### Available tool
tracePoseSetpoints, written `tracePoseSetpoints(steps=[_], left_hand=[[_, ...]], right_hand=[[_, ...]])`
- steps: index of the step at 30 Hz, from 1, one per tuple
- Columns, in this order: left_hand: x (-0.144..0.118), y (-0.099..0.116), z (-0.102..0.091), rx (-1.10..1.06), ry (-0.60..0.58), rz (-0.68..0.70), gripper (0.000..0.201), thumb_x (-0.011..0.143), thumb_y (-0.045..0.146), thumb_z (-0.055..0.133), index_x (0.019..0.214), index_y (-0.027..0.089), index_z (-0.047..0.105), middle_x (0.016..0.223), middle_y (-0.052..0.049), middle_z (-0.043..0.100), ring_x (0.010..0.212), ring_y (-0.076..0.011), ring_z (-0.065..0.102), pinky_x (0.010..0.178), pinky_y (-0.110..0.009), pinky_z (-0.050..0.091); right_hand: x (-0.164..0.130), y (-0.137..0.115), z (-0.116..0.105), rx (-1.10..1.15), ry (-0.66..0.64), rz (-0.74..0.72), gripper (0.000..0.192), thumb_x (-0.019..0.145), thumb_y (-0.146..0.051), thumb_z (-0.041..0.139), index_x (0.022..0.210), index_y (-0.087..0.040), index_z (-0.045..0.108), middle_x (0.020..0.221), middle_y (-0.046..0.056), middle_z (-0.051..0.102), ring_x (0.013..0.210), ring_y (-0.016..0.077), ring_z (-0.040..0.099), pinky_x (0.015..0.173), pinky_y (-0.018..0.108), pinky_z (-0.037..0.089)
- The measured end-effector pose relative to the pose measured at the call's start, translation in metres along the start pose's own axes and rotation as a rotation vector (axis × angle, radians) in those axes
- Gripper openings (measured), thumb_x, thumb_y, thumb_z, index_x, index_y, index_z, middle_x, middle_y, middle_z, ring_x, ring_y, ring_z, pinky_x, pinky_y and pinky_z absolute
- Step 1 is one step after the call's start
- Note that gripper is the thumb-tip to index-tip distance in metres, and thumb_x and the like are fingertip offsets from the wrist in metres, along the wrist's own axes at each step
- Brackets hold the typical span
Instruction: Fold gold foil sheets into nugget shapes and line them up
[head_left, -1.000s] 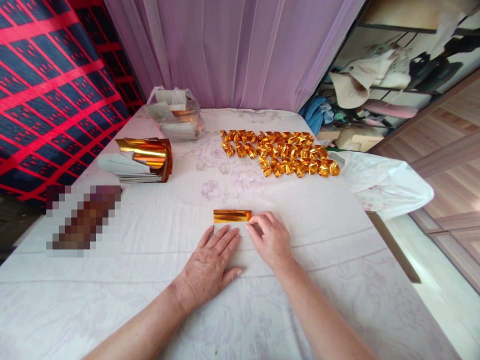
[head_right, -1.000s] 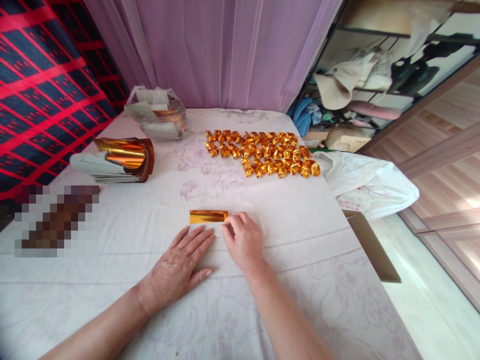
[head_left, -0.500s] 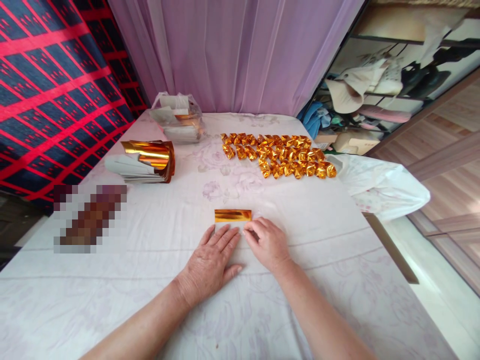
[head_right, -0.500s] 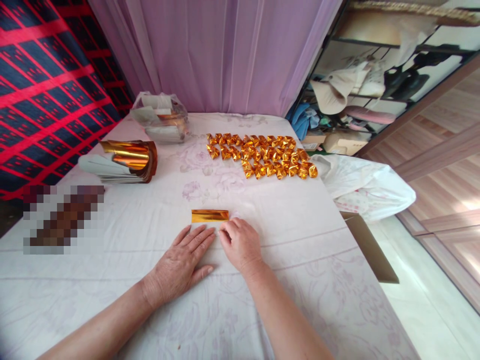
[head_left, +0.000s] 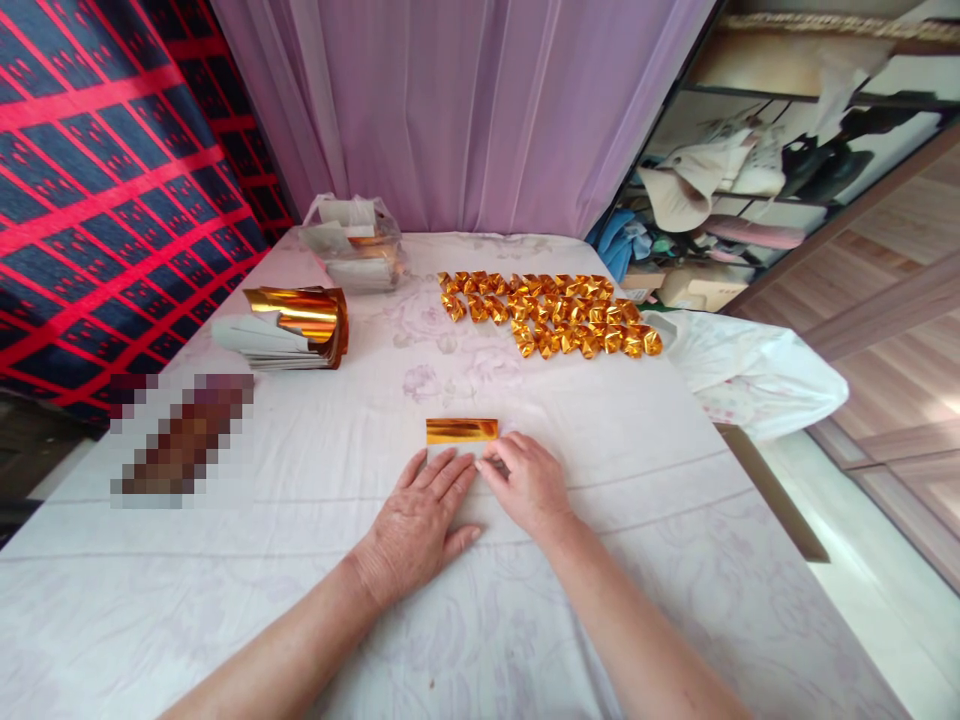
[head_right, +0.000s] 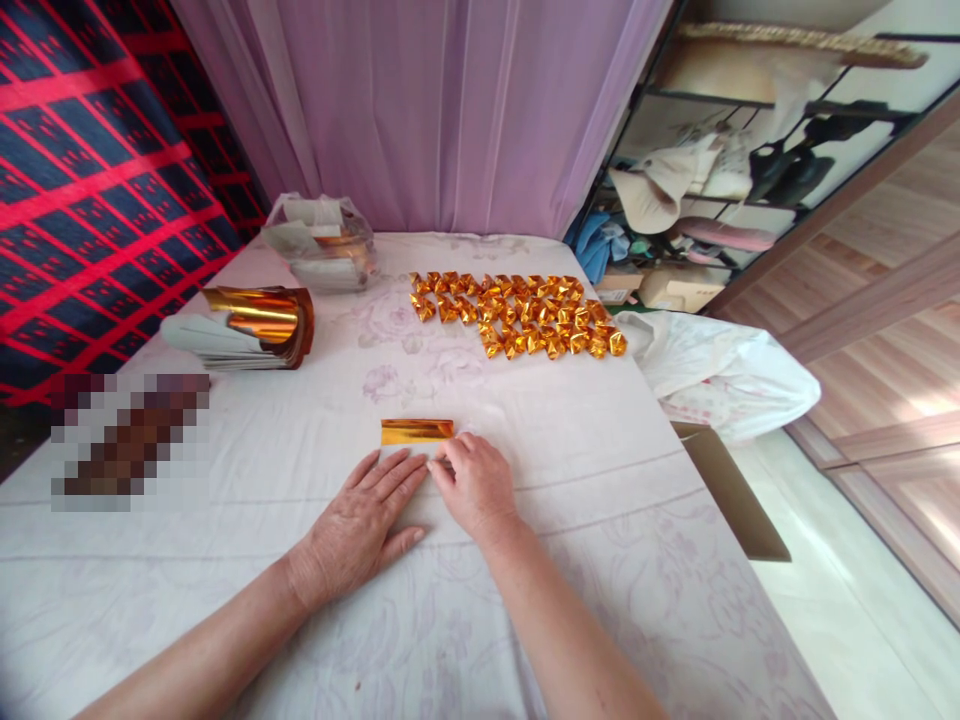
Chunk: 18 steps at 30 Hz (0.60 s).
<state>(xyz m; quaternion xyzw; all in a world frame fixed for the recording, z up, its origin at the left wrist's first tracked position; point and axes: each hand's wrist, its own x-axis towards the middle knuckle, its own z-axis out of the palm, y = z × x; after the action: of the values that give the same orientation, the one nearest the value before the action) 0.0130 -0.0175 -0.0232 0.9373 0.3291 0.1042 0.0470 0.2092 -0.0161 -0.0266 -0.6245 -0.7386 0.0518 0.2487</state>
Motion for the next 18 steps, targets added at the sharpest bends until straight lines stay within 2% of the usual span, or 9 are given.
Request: tracePoseSetpoints(steps=[11, 18], left_hand=[[0.000, 0.000, -0.001, 0.030, -0.013, 0.000, 0.062, 0.094, 0.053, 0.049, 0.142, 0.012, 0.045, 0.147, -0.012, 0.049, 0.138, -0.0296, 0.041, 0.116, -0.052, 0.027], [-0.001, -0.001, -0.001, 0.020, -0.002, 0.005, 0.061, 0.093, 0.053, 0.050, 0.141, 0.014, 0.045, 0.147, -0.011, 0.050, 0.138, -0.0293, 0.041, 0.116, -0.051, 0.026]], right_hand=[[0.000, 0.009, -0.003, 0.129, -0.041, 0.009, 0.007, 0.085, -0.018, 0.063, 0.080, -0.022, 0.060, 0.080, 0.000, 0.065, 0.079, 0.0174, 0.062, 0.072, 0.028, 0.046], [-0.001, 0.017, -0.010, 0.220, -0.062, 0.081, 0.009, 0.080, -0.013, 0.065, 0.079, -0.022, 0.061, 0.081, 0.000, 0.066, 0.076, 0.0152, 0.061, 0.070, 0.026, 0.045]])
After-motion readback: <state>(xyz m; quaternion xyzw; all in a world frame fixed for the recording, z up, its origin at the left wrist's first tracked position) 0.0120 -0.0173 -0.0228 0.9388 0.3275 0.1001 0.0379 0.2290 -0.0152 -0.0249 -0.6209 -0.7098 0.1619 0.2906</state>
